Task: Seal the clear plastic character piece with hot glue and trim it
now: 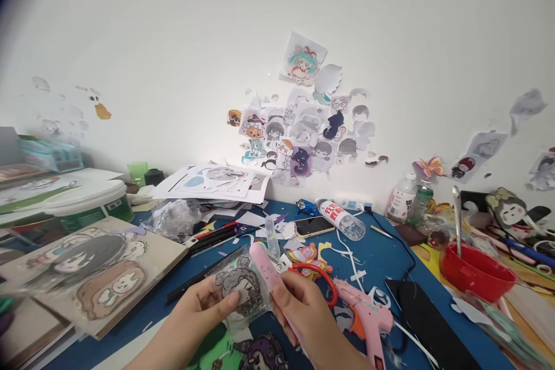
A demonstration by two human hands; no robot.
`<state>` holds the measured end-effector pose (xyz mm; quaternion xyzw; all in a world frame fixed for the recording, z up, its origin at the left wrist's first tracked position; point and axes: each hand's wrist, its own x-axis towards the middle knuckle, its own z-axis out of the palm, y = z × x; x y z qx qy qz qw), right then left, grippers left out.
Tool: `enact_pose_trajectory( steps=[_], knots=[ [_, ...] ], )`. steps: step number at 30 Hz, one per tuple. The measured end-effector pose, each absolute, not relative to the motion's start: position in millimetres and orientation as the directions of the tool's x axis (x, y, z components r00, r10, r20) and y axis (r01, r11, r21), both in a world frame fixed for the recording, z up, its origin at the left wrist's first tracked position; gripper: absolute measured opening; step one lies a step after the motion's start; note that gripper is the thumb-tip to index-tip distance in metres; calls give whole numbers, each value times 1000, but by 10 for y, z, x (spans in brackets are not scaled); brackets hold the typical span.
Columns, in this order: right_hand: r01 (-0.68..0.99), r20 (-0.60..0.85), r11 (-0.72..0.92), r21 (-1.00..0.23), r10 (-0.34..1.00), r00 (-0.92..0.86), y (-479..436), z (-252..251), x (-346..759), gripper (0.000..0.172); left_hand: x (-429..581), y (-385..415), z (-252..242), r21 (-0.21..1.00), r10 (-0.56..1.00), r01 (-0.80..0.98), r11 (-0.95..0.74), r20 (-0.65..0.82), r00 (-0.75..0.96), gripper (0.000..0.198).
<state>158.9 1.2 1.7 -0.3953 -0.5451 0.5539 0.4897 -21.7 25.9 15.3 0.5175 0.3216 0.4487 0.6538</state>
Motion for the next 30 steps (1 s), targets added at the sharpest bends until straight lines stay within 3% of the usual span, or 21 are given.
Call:
enact_pose_trajectory(
  steps=[9, 14, 20, 30],
  knots=[
    [-113, 81, 58, -992, 974, -214, -7, 44, 1602, 41, -192, 245, 89, 946, 917, -314, 81, 53, 395, 33],
    [-64, 148, 141, -988, 980, -133, -69, 209, 1597, 44, -246, 269, 138, 954, 937, -286, 89, 17, 348, 33],
    [21, 162, 171, -985, 962, -220, 25, 0, 1630, 39, -271, 311, 124, 963, 940, -257, 75, 18, 342, 31],
    [21, 143, 148, -989, 979, -145, 12, -34, 1623, 37, -241, 309, 137, 967, 930, -237, 93, 0, 367, 33]
  ],
)
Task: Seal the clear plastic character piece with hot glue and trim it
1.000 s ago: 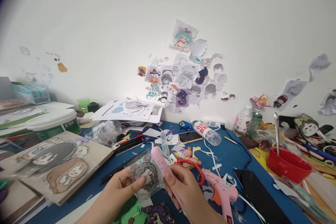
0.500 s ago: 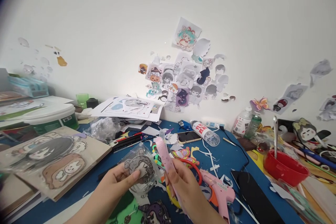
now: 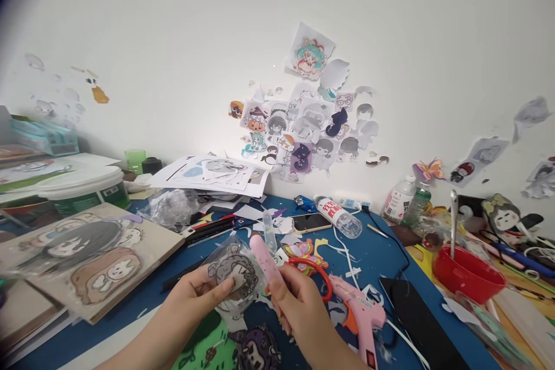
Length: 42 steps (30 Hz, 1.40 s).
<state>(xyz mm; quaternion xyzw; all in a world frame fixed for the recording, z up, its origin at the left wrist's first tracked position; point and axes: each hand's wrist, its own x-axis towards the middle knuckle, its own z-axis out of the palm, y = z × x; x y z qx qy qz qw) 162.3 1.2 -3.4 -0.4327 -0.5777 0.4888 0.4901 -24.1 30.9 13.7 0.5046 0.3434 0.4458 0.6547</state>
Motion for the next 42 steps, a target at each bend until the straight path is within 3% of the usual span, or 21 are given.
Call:
enact_pose_trajectory(
  steps=[3, 10, 20, 34, 39, 42],
  knots=[
    [16, 133, 135, -991, 986, -101, -3, 57, 1669, 37, -256, 313, 148, 960, 931, -257, 109, -8, 364, 34],
    [254, 191, 232, -939, 966, -177, 31, 120, 1729, 40, -318, 345, 195, 943, 943, -312, 115, -5, 331, 36],
    [395, 226, 268, -879, 962, -150, -18, 121, 1670, 41, -279, 302, 206, 945, 940, -304, 124, -14, 340, 38],
    [51, 79, 91, -995, 976, -203, 14, 21, 1653, 39, -309, 306, 267, 935, 929, -321, 151, -23, 370, 35],
    [-51, 103, 97, -994, 987, -122, -1, 76, 1642, 42, -313, 289, 306, 954, 938, -264, 140, -42, 344, 37],
    [-25, 132, 130, -991, 987, -94, -24, 84, 1642, 43, -311, 296, 280, 968, 938, -225, 107, -23, 347, 32]
  ],
)
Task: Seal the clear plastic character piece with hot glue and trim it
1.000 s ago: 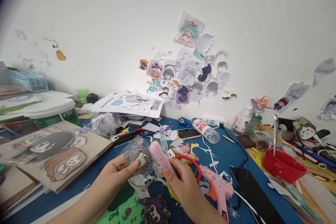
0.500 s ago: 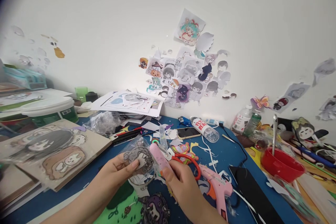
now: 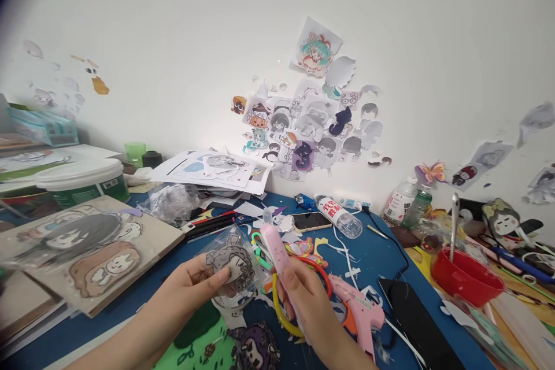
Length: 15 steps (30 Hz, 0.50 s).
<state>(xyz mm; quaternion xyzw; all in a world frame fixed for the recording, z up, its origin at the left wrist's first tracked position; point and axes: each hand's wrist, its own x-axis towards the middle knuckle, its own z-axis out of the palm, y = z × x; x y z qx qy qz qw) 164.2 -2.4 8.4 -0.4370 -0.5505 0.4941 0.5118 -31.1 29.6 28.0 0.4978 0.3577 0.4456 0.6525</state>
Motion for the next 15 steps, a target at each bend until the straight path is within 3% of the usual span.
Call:
enact_pose_trajectory(
  steps=[9, 15],
  knots=[
    [184, 163, 187, -965, 976, -142, 6, -41, 1630, 41, -255, 314, 165, 963, 935, -250, 102, -7, 354, 36],
    [83, 63, 77, -994, 984, -167, -53, 18, 1614, 39, -266, 287, 225, 936, 899, -308, 169, -18, 438, 32]
  ],
)
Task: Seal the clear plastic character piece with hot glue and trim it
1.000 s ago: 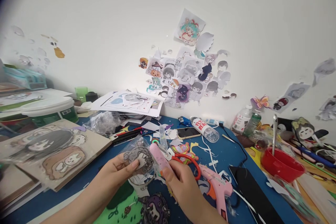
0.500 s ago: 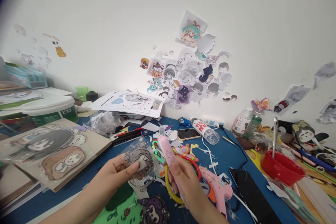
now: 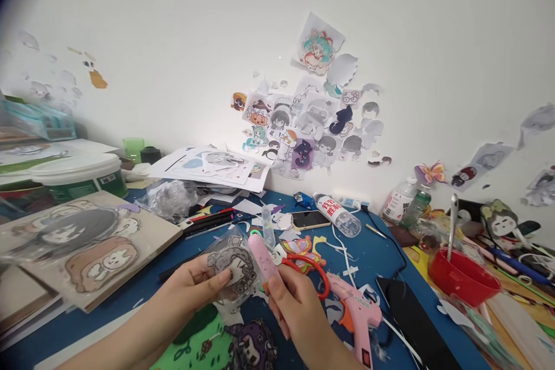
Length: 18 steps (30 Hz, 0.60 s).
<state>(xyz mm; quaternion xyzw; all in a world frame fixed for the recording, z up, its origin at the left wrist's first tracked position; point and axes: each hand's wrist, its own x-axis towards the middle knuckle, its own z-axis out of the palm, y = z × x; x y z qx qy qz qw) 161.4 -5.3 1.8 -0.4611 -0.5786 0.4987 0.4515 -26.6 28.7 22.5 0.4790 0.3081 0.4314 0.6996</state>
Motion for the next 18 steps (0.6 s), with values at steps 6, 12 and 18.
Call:
enact_pose_trajectory(
  steps=[6, 12, 18],
  knots=[
    [-61, 100, 95, -994, 992, -79, -55, 110, 1642, 44, -266, 278, 258, 939, 901, -304, 158, -11, 434, 37],
    [104, 160, 172, -980, 980, -114, -42, 104, 1656, 43, -222, 281, 193, 966, 899, -225, 129, -19, 437, 35],
    [380, 211, 236, -894, 972, -107, -66, 116, 1631, 39, -207, 322, 51, 974, 862, -187, 128, -16, 507, 34]
  ],
)
